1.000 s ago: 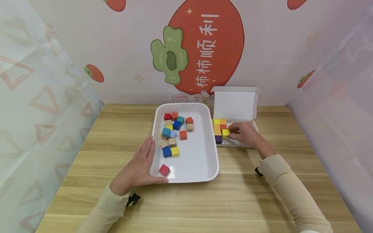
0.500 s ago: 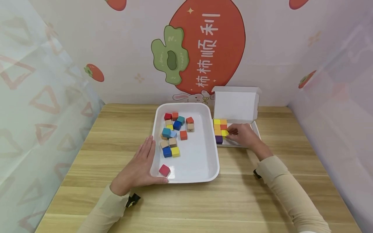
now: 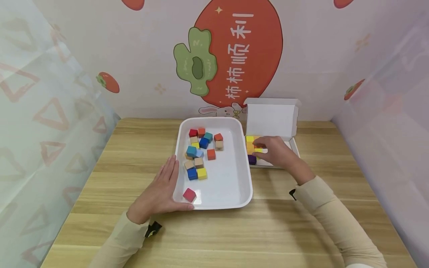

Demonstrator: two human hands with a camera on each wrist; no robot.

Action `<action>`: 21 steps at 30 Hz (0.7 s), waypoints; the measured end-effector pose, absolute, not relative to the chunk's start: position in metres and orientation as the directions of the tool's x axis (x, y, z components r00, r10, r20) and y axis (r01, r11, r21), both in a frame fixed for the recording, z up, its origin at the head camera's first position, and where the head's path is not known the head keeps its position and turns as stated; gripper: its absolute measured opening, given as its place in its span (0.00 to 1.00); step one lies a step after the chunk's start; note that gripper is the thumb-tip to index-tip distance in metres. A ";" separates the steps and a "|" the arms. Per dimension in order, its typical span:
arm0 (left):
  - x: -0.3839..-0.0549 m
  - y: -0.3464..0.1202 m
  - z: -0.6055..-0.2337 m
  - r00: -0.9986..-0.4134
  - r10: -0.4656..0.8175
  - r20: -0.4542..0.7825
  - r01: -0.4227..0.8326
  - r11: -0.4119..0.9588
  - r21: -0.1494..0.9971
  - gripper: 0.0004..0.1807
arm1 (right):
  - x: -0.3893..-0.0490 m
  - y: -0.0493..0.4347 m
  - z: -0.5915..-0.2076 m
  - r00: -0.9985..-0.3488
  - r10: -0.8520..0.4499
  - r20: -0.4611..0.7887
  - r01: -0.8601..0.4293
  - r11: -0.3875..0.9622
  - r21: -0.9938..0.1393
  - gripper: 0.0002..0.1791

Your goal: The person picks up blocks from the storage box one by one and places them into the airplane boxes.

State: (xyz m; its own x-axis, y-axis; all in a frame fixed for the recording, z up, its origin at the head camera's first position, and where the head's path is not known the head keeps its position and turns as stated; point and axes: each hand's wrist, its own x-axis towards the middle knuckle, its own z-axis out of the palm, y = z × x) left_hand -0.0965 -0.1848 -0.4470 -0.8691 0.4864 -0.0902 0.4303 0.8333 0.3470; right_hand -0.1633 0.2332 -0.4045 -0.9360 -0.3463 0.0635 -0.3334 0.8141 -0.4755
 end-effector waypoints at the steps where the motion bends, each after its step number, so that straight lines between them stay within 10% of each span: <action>1: -0.097 -0.185 -0.447 -0.870 0.486 -0.090 0.430 0.834 0.346 0.82 | -0.162 0.229 -0.402 -0.931 -0.359 0.068 -0.346 0.806 -0.481 0.21; 21: -0.097 -0.185 -0.447 -0.867 0.494 -0.071 0.445 0.830 0.338 0.81 | -0.113 0.107 -0.401 -0.751 -0.656 -0.083 -0.503 0.649 -0.571 0.24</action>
